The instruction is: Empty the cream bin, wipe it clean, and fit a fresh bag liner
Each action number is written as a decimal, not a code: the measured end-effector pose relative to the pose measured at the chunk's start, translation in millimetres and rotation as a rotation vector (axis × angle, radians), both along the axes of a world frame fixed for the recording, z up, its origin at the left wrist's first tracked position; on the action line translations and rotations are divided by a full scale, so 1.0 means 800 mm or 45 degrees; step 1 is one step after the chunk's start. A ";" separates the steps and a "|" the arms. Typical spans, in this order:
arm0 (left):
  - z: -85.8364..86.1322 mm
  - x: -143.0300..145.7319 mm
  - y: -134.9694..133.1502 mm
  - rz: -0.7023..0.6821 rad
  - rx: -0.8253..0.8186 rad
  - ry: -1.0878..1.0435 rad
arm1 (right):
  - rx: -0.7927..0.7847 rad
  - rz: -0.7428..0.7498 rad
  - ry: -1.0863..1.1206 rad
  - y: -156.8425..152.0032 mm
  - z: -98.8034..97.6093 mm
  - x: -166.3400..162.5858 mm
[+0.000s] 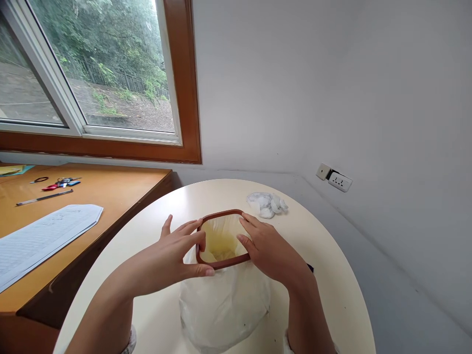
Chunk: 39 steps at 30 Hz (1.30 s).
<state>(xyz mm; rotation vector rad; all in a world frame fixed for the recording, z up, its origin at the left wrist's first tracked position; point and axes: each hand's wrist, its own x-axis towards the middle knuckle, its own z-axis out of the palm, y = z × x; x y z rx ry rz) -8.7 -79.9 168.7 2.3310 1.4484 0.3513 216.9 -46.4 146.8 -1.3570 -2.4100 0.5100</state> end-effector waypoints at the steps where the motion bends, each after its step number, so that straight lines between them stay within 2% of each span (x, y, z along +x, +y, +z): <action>1: 0.000 0.000 0.000 0.000 0.000 0.004 | -0.007 0.010 -0.003 0.001 -0.002 0.001; 12: -0.004 0.003 -0.003 0.027 0.032 0.031 | -0.109 0.016 -0.083 0.003 -0.003 0.002; 23: -0.010 0.006 -0.002 0.060 0.062 0.063 | -0.243 0.068 -0.002 0.008 -0.004 0.011; 32: -0.012 -0.015 0.013 -0.019 -0.107 -0.003 | -0.244 0.106 -0.018 0.011 0.003 0.027; 39: -0.013 -0.016 0.015 0.002 -0.121 -0.012 | -0.294 0.100 0.001 0.017 0.000 0.029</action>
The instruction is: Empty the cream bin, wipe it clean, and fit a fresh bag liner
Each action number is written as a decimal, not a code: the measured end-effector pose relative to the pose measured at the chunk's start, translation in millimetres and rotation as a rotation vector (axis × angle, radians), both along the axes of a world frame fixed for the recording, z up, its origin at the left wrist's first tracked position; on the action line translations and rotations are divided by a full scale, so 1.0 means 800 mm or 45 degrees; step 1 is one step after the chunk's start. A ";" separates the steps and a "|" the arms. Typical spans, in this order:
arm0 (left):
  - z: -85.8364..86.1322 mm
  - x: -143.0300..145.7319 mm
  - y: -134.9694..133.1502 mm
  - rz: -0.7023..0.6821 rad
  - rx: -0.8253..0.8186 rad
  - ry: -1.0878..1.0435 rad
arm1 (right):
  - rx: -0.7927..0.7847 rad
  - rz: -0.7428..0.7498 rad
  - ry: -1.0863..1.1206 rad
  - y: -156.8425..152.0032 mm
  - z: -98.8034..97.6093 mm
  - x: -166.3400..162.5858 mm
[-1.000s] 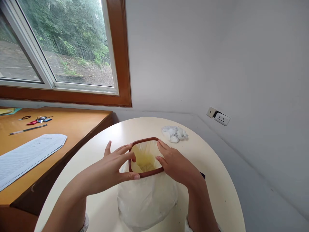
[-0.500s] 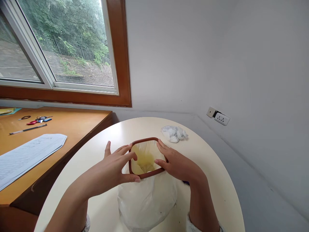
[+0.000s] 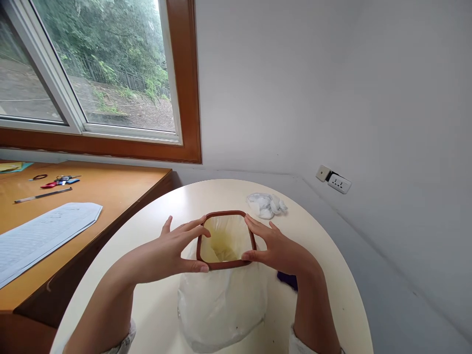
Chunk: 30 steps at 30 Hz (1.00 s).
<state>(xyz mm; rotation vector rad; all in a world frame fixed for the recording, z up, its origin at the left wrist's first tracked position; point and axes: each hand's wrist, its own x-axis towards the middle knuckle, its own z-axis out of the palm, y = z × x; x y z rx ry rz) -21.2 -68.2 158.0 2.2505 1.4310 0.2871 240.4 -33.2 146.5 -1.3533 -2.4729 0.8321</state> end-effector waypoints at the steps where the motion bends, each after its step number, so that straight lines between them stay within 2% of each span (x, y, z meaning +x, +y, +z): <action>1: 0.000 0.001 0.000 -0.002 0.000 -0.002 | -0.012 -0.003 0.003 0.001 -0.001 0.001; 8: -0.002 0.001 0.000 0.002 -0.021 -0.002 | -0.056 -0.026 0.062 0.003 -0.004 0.003; 16: -0.010 -0.002 0.004 0.022 -0.015 -0.011 | -0.201 0.058 0.261 0.001 -0.001 0.001; 23: -0.004 -0.001 0.004 0.020 -0.036 -0.015 | -0.210 0.051 0.228 0.003 -0.002 0.004; 30: -0.007 -0.002 0.007 0.200 -0.161 -0.035 | -0.229 0.057 0.205 0.010 -0.013 0.013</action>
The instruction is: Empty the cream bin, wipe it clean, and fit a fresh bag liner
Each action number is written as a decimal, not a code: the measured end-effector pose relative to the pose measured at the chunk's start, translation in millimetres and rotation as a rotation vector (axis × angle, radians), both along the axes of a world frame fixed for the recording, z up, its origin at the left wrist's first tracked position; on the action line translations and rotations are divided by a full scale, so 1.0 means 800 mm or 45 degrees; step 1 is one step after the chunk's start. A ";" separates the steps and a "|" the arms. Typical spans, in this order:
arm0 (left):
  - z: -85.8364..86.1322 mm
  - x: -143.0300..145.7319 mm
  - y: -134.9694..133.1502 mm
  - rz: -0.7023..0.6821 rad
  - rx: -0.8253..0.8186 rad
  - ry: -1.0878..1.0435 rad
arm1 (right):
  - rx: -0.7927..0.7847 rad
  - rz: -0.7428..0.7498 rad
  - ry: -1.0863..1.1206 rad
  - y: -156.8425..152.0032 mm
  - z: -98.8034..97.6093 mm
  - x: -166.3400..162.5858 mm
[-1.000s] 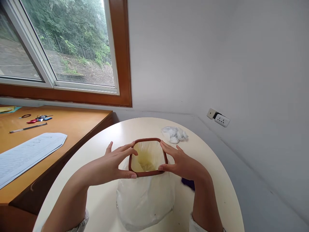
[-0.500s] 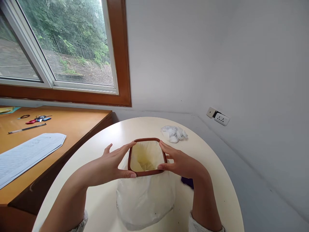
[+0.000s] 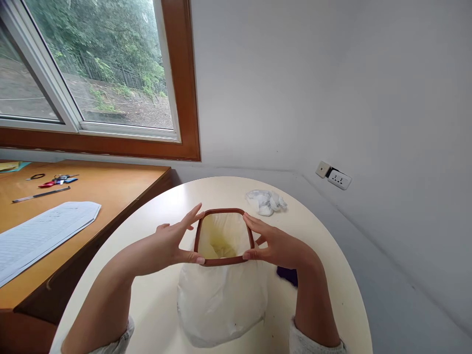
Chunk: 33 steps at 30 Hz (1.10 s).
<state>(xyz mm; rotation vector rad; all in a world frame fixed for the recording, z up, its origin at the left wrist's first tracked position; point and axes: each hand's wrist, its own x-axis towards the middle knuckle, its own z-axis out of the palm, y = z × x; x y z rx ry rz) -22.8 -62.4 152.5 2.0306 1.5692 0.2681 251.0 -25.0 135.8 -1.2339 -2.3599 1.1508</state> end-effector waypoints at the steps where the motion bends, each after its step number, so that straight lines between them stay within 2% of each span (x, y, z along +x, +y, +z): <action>1: 0.000 0.000 0.001 0.011 -0.019 -0.007 | 0.015 0.013 0.015 0.000 0.000 0.000; 7: -0.004 -0.004 0.008 0.039 -0.103 -0.027 | 0.147 0.082 -0.024 0.006 -0.002 -0.006; 14: -0.006 -0.010 0.015 -0.044 -0.078 -0.074 | 0.095 0.061 -0.094 0.013 -0.008 -0.009; 33: 0.001 -0.007 0.013 0.020 -0.128 0.000 | -0.046 0.066 0.011 0.016 -0.015 -0.007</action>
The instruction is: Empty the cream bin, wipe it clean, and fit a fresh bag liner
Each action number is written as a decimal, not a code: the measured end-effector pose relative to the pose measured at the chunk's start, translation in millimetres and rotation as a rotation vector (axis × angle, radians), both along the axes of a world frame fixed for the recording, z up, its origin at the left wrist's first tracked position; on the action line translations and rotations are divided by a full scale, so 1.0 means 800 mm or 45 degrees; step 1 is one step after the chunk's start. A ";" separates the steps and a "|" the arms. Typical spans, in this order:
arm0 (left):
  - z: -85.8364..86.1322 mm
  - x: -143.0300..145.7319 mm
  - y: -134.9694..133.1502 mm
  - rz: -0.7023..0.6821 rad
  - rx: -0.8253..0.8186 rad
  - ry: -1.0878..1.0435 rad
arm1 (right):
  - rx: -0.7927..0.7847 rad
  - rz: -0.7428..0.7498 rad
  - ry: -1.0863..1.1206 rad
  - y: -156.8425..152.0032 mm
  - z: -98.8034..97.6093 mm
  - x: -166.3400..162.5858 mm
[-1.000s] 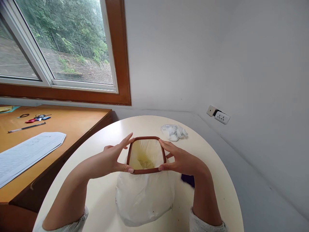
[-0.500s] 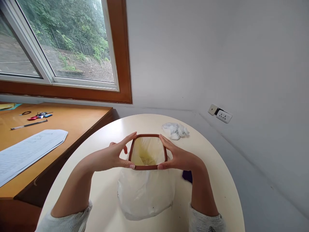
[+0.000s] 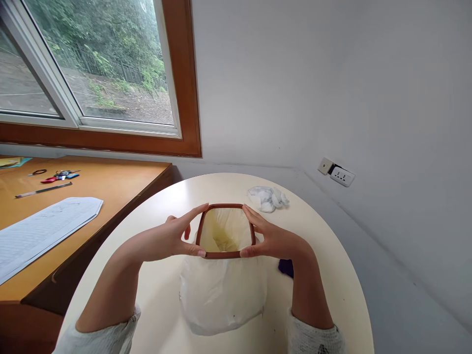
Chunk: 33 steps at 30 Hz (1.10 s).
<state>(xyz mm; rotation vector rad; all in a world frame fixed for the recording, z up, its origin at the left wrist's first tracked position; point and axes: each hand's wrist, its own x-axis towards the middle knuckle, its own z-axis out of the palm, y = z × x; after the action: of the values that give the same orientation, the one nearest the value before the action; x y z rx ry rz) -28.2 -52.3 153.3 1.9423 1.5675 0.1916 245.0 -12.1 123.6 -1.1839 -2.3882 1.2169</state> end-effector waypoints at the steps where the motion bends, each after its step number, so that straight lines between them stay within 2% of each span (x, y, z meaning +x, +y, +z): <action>1: 0.000 0.000 0.000 0.004 0.000 0.003 | 0.001 -0.003 -0.005 0.000 0.000 0.000; 12: -0.006 -0.003 0.003 -0.034 0.041 -0.027 | 0.014 -0.010 -0.028 -0.005 0.008 -0.004; 26: -0.004 -0.001 0.001 -0.094 0.078 -0.034 | 0.053 -0.047 -0.085 -0.008 0.009 -0.002; 33: -0.010 -0.003 0.004 -0.147 0.113 -0.076 | 0.136 -0.097 -0.148 -0.019 0.021 -0.005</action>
<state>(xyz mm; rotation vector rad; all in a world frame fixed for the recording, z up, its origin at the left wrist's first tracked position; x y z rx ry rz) -30.6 -49.1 145.0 2.0700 1.4256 0.2718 241.0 -27.4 140.4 -1.3321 -2.4319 1.0108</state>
